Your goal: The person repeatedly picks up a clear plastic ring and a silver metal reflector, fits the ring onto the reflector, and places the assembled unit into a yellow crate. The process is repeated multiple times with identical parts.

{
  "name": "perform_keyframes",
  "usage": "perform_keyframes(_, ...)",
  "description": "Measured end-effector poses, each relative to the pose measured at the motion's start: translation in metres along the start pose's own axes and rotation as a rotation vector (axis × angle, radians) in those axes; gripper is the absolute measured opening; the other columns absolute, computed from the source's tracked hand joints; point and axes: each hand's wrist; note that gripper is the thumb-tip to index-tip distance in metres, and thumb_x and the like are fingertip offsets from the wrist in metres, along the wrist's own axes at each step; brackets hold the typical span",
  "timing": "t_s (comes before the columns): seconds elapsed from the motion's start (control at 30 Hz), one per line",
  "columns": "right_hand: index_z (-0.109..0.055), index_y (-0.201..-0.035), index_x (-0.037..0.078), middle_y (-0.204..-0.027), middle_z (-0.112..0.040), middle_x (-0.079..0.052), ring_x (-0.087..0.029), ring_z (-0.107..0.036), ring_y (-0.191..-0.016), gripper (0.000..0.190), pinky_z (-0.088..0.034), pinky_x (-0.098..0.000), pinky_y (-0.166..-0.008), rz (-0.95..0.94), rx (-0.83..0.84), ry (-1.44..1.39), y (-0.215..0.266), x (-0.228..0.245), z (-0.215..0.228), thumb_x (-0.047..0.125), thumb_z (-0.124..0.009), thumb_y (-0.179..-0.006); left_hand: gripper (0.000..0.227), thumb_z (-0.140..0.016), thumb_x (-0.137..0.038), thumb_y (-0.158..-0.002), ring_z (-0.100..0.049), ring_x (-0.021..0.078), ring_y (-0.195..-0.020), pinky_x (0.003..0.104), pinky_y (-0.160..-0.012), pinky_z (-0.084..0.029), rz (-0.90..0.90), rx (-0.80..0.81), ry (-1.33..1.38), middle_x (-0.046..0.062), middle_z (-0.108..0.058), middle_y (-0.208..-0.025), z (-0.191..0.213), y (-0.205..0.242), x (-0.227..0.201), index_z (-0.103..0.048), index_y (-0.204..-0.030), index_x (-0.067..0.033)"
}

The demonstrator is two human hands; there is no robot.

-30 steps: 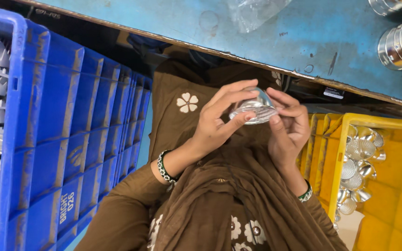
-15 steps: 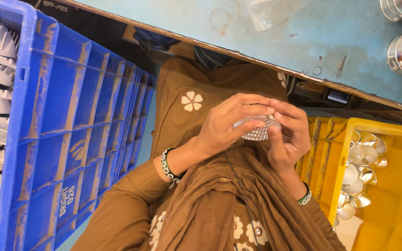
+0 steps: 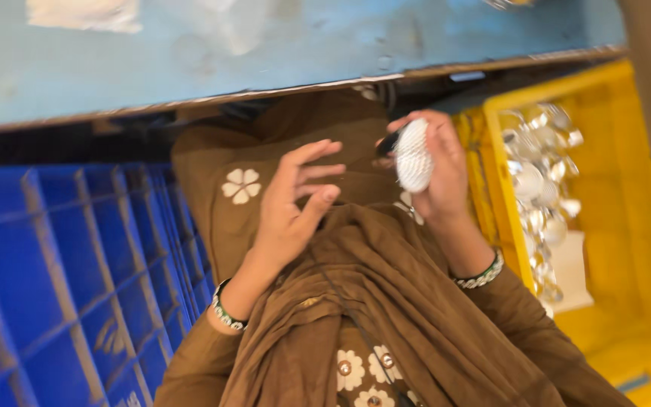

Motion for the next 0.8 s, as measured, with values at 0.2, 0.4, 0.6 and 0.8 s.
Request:
perform_keyframes(0.2,-0.061,-0.121,0.005,-0.109,-0.069,-0.015,-0.025,-0.070,-0.094,0.027,-0.061,-0.0403,-0.090,0.391,-0.281,0.125,0.007,0.038,0.151,0.031,-0.056,-0.114,0.028,-0.066,-0.008,-0.103,-0.071,0.0219,-0.118,0.032,-0.097,-0.060,-0.051,0.070,-0.243,0.012,-0.065,-0.130,-0.003,-0.010,-0.006,-0.063,-0.130,-0.0014)
perform_keyframes(0.4,-0.065,-0.107,0.000,-0.105,-0.068,-0.014,-0.021,-0.060,-0.092,0.025,-0.052,-0.0331,-0.091,0.610,-0.590,0.989,-0.001,0.046,0.306,0.019,-0.057,-0.121,0.023,-0.069,-0.006,-0.099,-0.073,0.0185,-0.105,0.029,-0.090,-0.061,-0.141,0.102,-0.337,0.011,-0.070,-0.117,0.001,-0.015,-0.011,-0.068,-0.122,-0.0012)
perform_keyframes(0.6,-0.076,-0.113,0.001,-0.115,-0.071,-0.025,-0.045,-0.066,-0.104,0.031,-0.052,-0.0521,-0.091,0.188,-0.426,1.893,0.017,0.035,0.361,0.030,-0.070,-0.104,0.017,-0.069,-0.008,-0.101,-0.074,0.0164,-0.099,0.028,-0.086,-0.060,-0.215,-0.152,-0.462,0.008,-0.073,-0.110,0.044,-0.017,-0.032,-0.070,-0.117,-0.0033)
perform_keyframes(0.8,-0.070,-0.111,0.008,-0.114,-0.065,-0.017,-0.035,-0.061,-0.106,0.016,-0.050,-0.0421,-0.096,0.598,-0.333,1.875,-0.003,0.026,0.336,0.006,-0.068,-0.095,0.012,-0.070,-0.009,-0.102,-0.072,0.0184,-0.095,0.027,-0.079,-0.059,-0.371,-0.566,-0.766,0.007,-0.073,-0.110,0.128,-0.021,-0.061,-0.071,-0.114,-0.0058)
Point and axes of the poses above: each hand's wrist, its own y-axis away from the middle knuckle, its own z-axis out of the back of the hand, x = y × z
